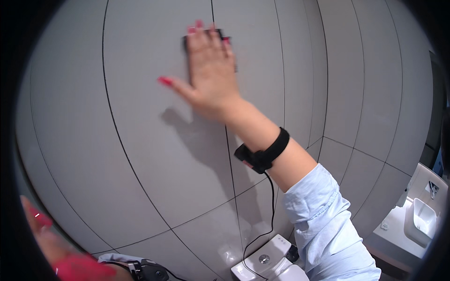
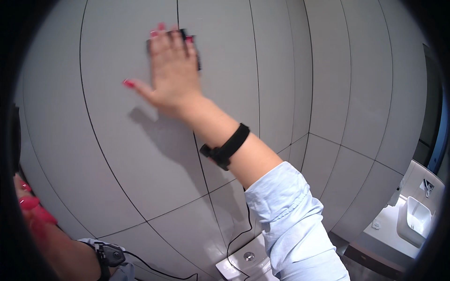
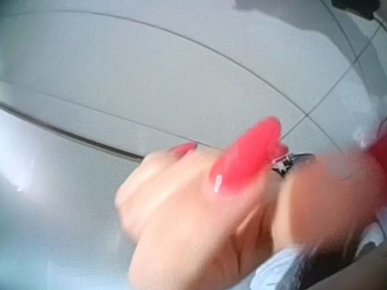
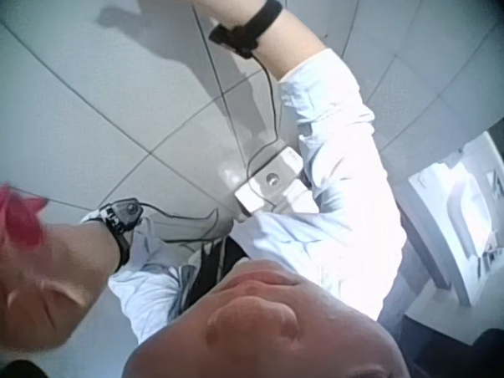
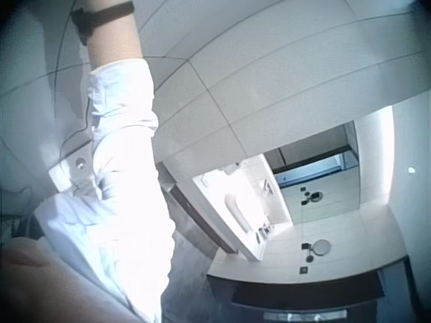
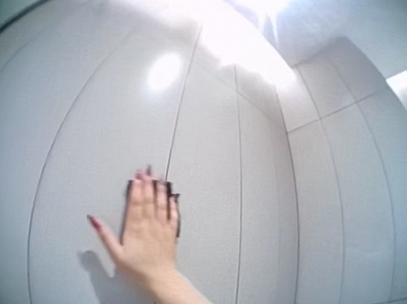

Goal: The person wipes the wall and door with a cloth by hand in a restroom.

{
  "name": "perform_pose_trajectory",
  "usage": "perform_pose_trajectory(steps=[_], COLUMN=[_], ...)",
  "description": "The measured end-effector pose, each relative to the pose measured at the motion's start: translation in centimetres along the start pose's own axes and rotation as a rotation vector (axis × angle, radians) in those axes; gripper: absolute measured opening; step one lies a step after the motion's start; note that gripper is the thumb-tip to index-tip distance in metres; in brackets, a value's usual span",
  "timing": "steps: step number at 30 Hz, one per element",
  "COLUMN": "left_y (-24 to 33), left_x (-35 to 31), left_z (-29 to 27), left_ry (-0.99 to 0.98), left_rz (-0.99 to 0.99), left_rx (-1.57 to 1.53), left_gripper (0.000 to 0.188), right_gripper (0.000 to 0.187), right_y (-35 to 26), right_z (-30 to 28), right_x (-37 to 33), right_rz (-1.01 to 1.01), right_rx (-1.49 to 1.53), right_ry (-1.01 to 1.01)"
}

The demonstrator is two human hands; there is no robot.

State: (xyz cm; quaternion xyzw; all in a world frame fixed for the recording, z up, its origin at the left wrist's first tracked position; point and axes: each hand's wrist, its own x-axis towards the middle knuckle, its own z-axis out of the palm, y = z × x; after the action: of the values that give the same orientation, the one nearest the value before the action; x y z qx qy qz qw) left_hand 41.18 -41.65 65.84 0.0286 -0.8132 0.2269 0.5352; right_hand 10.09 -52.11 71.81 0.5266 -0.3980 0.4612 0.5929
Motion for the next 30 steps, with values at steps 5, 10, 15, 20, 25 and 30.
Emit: perform_pose_trajectory(steps=[5, 10, 15, 20, 25, 30], left_y=[0.0, 0.3, -0.9, -1.6, -4.8, -1.0], left_x=[-3.2, -7.0, -10.4, -16.1, -30.6, -27.7], left_z=[6.4, 12.4, 13.5, 14.2, 13.9, 14.5], left_ry=[0.155, 0.054, 0.034, -0.009, -0.282, -0.004], left_rz=[-0.134, -0.19, -0.282, -0.386, -0.266, -0.589], left_rx=[0.035, -0.164, -0.169, -0.09, 0.096, 0.094], left_gripper=[0.007, 0.005, 0.006, 0.005, 0.058, 0.004], right_gripper=[0.088, 0.081, 0.079, 0.073, 0.075, 0.081], right_y=[-4.8, 1.3, 10.3, 17.1, 20.5, 13.1], right_z=[0.0, -1.3, -2.0, -3.4, -5.7, -2.9], right_x=[-4.0, -4.6, -5.5, -12.1, -18.3, -18.9], right_rz=[-0.306, -0.337, 0.008, 0.328, 0.696, 0.821], right_rx=[0.177, 0.07, -0.032, -0.063, -0.038, -0.157], right_ry=[-0.198, -0.301, -0.135, -0.124, -0.05, -0.06])
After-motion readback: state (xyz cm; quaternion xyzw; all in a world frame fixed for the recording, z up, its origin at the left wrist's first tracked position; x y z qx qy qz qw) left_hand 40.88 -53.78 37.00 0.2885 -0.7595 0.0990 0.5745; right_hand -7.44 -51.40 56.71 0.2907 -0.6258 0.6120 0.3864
